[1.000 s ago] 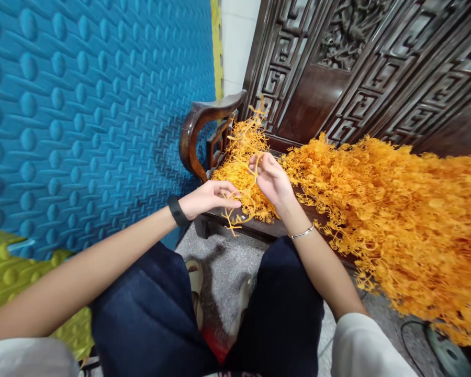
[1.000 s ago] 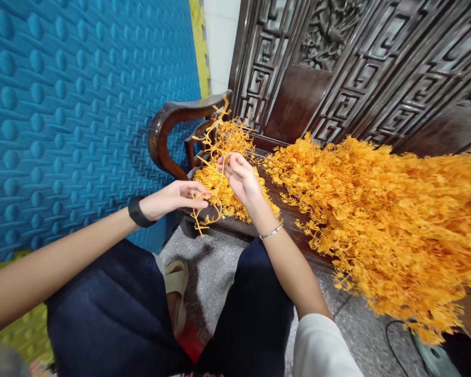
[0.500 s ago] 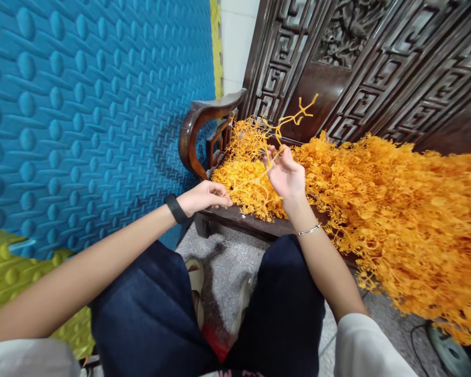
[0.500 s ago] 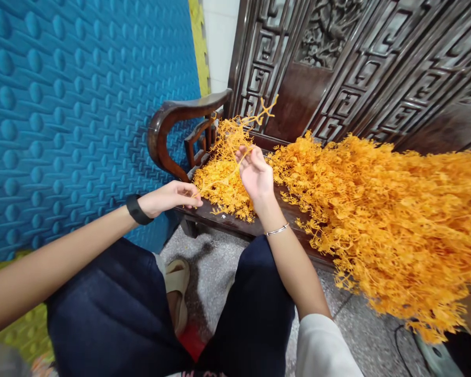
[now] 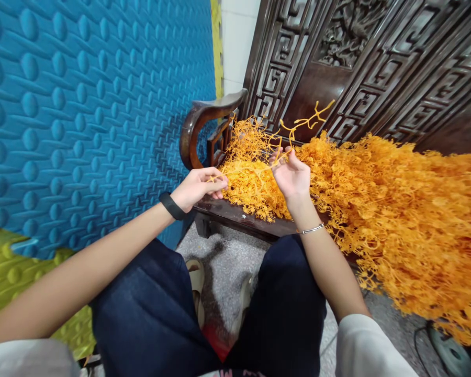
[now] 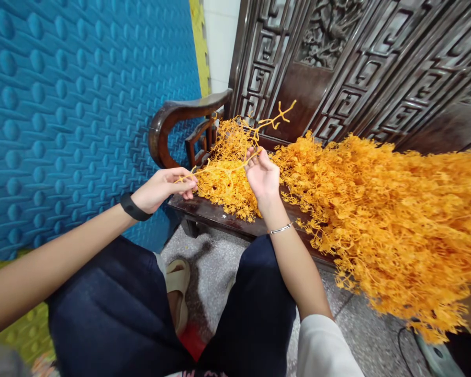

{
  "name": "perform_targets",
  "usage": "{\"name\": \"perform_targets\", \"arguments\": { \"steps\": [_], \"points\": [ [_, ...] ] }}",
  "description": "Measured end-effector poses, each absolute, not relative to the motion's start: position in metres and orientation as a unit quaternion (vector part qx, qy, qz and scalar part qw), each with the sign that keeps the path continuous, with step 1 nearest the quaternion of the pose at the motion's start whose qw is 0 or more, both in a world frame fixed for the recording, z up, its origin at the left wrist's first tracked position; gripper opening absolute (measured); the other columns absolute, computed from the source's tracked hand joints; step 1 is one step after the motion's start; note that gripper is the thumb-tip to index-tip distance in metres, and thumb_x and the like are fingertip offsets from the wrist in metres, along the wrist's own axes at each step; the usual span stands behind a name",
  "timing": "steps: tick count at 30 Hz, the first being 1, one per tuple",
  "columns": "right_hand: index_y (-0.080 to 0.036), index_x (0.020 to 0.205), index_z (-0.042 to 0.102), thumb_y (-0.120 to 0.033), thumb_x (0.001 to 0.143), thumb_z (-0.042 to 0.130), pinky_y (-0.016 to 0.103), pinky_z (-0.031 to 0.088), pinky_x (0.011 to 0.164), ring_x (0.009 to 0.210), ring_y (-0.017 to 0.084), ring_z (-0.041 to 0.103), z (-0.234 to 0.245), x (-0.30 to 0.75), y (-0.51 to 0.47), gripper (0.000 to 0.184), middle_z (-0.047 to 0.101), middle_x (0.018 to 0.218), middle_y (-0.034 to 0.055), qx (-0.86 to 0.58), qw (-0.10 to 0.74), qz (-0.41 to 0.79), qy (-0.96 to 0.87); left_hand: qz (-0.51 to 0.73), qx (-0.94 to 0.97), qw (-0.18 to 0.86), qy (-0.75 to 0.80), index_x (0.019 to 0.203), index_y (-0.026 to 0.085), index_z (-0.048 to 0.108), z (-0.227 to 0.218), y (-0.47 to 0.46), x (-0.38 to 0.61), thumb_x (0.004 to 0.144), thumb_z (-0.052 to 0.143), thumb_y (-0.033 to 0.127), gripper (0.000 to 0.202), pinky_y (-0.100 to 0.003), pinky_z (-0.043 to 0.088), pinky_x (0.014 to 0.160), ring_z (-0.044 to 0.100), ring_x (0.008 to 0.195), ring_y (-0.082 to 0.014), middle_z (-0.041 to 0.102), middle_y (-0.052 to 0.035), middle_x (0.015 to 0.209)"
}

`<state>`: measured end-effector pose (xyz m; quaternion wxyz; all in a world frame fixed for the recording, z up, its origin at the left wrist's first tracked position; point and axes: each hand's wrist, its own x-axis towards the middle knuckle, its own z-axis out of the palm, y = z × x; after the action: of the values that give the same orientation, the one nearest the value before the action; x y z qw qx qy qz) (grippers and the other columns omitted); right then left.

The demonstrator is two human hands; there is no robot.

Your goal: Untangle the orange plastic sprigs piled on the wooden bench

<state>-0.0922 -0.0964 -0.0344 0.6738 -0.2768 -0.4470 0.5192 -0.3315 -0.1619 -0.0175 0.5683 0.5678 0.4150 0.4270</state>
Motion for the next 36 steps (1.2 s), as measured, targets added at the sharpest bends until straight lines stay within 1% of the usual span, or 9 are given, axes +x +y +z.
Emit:
{"name": "perform_targets", "arguments": {
  "steps": [7,11,16,20,24,26,28,31,36],
  "points": [
    [-0.025,0.077,0.056,-0.031,0.078,0.057,0.040,0.050,0.092,0.096,0.017,0.059,-0.040,-0.086,-0.090,0.007,0.061,0.087,0.0027,-0.267,0.694,0.482,-0.463,0.433,0.579,0.562,0.402,0.081,0.012,0.065,-0.017,-0.162,-0.332,0.069,0.071,0.025,0.018,-0.023,0.046,0.056,0.060,0.057,-0.0102,0.068,-0.0043,0.076],
    [-0.024,0.076,0.055,-0.031,0.078,0.056,0.039,0.051,0.091,0.095,0.016,0.059,-0.042,-0.082,-0.087,0.008,0.061,0.087,0.0030,-0.271,0.691,0.487,-0.460,0.450,0.568,0.567,0.391,0.091,0.013,0.064,-0.016,-0.163,-0.331,0.076,0.065,0.025,0.020,-0.021,0.046,0.056,0.062,0.060,-0.0105,0.067,-0.0038,0.079],
    [-0.023,0.076,0.055,-0.031,0.080,0.054,0.039,0.050,0.092,0.094,0.016,0.060,-0.042,-0.076,-0.085,0.009,0.061,0.086,0.0035,-0.278,0.689,0.502,-0.443,0.442,0.557,0.590,0.382,0.099,0.012,0.062,-0.013,-0.163,-0.328,0.085,0.055,0.032,0.025,-0.022,0.047,0.054,0.062,0.059,-0.0108,0.067,-0.0064,0.083],
    [-0.023,0.074,0.055,-0.029,0.081,0.054,0.039,0.050,0.090,0.092,0.016,0.061,-0.041,-0.073,-0.085,0.009,0.061,0.084,0.0035,-0.280,0.698,0.497,-0.433,0.430,0.553,0.602,0.383,0.093,0.011,0.058,-0.014,-0.162,-0.326,0.089,0.049,0.030,0.021,-0.022,0.047,0.052,0.061,0.053,-0.0111,0.066,-0.0051,0.072],
    [-0.022,0.073,0.056,-0.024,0.083,0.052,0.036,0.050,0.089,0.088,0.014,0.061,-0.037,-0.074,-0.088,0.011,0.062,0.082,0.0026,-0.263,0.706,0.532,-0.388,0.455,0.536,0.594,0.390,0.087,0.016,0.047,-0.015,-0.161,-0.324,0.090,0.048,0.026,0.011,-0.022,0.046,0.048,0.061,0.048,-0.0125,0.066,-0.0020,0.061],
    [-0.022,0.073,0.056,-0.020,0.084,0.051,0.034,0.050,0.088,0.085,0.013,0.061,-0.035,-0.076,-0.090,0.012,0.062,0.081,0.0016,-0.253,0.705,0.555,-0.361,0.456,0.531,0.591,0.400,0.083,0.016,0.044,-0.015,-0.161,-0.324,0.090,0.048,0.028,0.015,-0.022,0.045,0.047,0.061,0.045,-0.0129,0.065,-0.0014,0.057],
    [-0.021,0.072,0.056,-0.016,0.085,0.050,0.031,0.050,0.086,0.081,0.011,0.061,-0.032,-0.078,-0.092,0.015,0.061,0.079,0.0005,-0.244,0.712,0.571,-0.328,0.447,0.535,0.588,0.410,0.078,0.015,0.046,-0.015,-0.161,-0.324,0.090,0.047,0.031,0.021,-0.021,0.045,0.046,0.060,0.043,-0.0120,0.063,-0.0012,0.053],
    [-0.020,0.070,0.055,-0.012,0.086,0.047,0.027,0.050,0.081,0.074,0.009,0.060,-0.028,-0.079,-0.093,0.019,0.060,0.075,-0.0008,-0.242,0.729,0.574,-0.283,0.431,0.548,0.580,0.421,0.074,0.011,0.054,-0.012,-0.162,-0.326,0.091,0.047,0.029,0.026,-0.019,0.044,0.045,0.057,0.041,-0.0095,0.060,-0.0007,0.050],
    [-0.019,0.069,0.053,-0.009,0.086,0.045,0.024,0.052,0.072,0.068,0.007,0.059,-0.026,-0.075,-0.091,0.022,0.060,0.072,-0.0016,-0.235,0.738,0.574,-0.266,0.416,0.549,0.585,0.428,0.075,0.008,0.061,-0.010,-0.163,-0.329,0.086,0.055,0.022,0.019,-0.018,0.045,0.044,0.057,0.041,-0.0088,0.061,-0.0007,0.052]
  ]
}}
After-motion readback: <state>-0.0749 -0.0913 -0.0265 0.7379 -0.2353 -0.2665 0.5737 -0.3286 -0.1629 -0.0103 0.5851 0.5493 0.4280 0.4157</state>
